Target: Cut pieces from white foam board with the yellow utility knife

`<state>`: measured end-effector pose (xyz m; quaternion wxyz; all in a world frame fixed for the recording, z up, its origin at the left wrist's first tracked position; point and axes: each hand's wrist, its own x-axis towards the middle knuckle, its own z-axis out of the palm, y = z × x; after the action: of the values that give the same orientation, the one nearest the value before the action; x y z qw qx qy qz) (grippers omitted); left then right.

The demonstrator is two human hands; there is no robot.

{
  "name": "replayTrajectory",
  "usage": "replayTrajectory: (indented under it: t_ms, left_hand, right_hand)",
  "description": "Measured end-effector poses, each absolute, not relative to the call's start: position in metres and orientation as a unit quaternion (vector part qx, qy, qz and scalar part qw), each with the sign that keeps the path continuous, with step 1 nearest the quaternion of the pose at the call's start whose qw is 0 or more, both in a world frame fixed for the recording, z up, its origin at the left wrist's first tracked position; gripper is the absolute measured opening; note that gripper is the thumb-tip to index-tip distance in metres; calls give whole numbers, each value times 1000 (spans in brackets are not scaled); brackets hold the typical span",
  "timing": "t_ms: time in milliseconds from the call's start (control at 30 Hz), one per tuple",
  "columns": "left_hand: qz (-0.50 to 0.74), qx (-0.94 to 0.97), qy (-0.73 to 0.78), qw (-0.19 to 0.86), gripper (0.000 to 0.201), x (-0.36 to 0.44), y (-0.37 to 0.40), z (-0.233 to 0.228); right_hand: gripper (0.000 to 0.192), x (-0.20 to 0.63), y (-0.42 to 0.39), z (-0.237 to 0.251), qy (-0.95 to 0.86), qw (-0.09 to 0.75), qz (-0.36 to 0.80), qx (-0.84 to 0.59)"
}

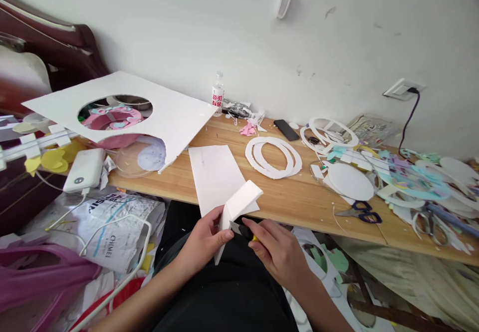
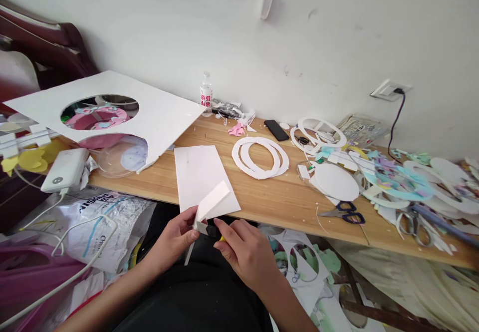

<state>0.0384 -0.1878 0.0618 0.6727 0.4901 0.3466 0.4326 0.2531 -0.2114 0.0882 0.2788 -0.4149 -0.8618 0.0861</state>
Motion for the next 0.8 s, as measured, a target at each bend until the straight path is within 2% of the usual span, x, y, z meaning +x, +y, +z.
replayTrajectory:
  t_ms: [567, 800]
  left_hand:
    - [401, 549, 373, 631, 74, 36, -191, 57]
    - [416, 565, 380, 602, 84, 35, -194, 51]
  right_hand:
    - [40, 256, -215, 89, -865, 257, 99, -420]
    - [39, 256, -215, 92, -874, 246, 81, -411]
